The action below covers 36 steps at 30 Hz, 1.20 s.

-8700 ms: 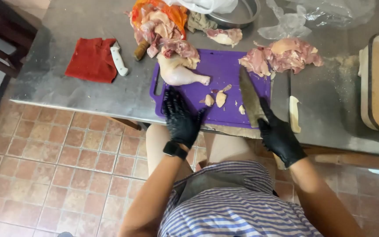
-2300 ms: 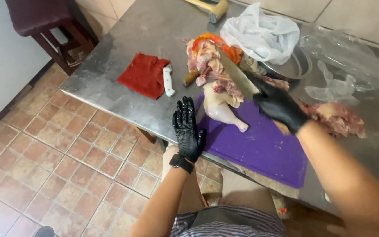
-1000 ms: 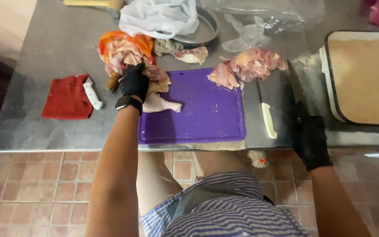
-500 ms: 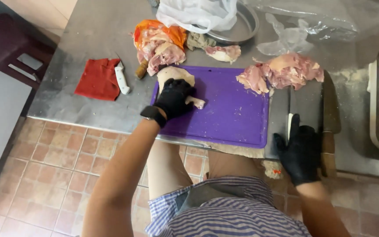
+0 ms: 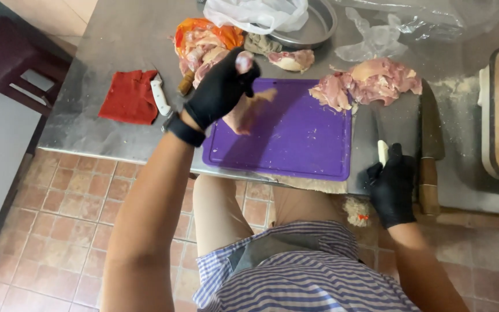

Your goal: Trimming and deboning raw chicken pieces on a purple cutting board using a knife.

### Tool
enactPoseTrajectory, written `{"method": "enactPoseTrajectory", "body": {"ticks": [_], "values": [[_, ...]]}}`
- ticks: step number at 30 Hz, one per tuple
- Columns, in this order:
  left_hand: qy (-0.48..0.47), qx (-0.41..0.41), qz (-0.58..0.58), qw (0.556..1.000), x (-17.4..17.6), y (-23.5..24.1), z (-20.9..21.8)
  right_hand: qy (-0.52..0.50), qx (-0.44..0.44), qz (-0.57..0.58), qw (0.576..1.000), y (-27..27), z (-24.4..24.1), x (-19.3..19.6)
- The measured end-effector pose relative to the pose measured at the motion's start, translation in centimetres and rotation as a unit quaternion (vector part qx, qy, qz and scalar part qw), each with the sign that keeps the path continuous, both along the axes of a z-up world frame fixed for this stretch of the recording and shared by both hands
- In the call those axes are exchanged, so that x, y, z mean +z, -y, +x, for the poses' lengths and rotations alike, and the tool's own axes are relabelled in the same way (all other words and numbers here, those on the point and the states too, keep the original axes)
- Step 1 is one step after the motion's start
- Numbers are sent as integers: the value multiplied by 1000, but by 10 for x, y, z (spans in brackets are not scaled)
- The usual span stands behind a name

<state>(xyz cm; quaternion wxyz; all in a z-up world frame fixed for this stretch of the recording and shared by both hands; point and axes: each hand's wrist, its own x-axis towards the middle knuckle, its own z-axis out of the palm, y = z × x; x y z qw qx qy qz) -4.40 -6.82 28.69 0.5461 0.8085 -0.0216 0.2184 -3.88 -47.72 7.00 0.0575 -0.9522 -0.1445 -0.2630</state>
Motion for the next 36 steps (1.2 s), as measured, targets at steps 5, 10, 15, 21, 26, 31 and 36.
{"method": "enactPoseTrajectory", "body": {"ticks": [5, 10, 15, 21, 26, 31, 36], "values": [[-187, -222, 181, 940, 11, 18, 25, 44, 59, 83, 994, 4, 1, -2], [-53, -41, 590, 804, -114, 51, 87, 62, 20, 51, 997, 5, 0, -2], [81, -26, 578, 812, -127, 83, 65, 73, 132, 85, 985, -39, -10, 68], [404, -83, 373, 831, -91, 104, 68, -49, 295, 390, 871, -154, -81, 188], [360, -52, 413, 835, -103, 104, 65, -22, 310, 380, 871, -169, -96, 187], [299, -25, 453, 840, -125, 110, 48, -23, 306, 396, 865, -177, -120, 187], [214, 3, 499, 840, -147, 103, 33, -83, 321, 447, 830, -177, -138, 189]]}}
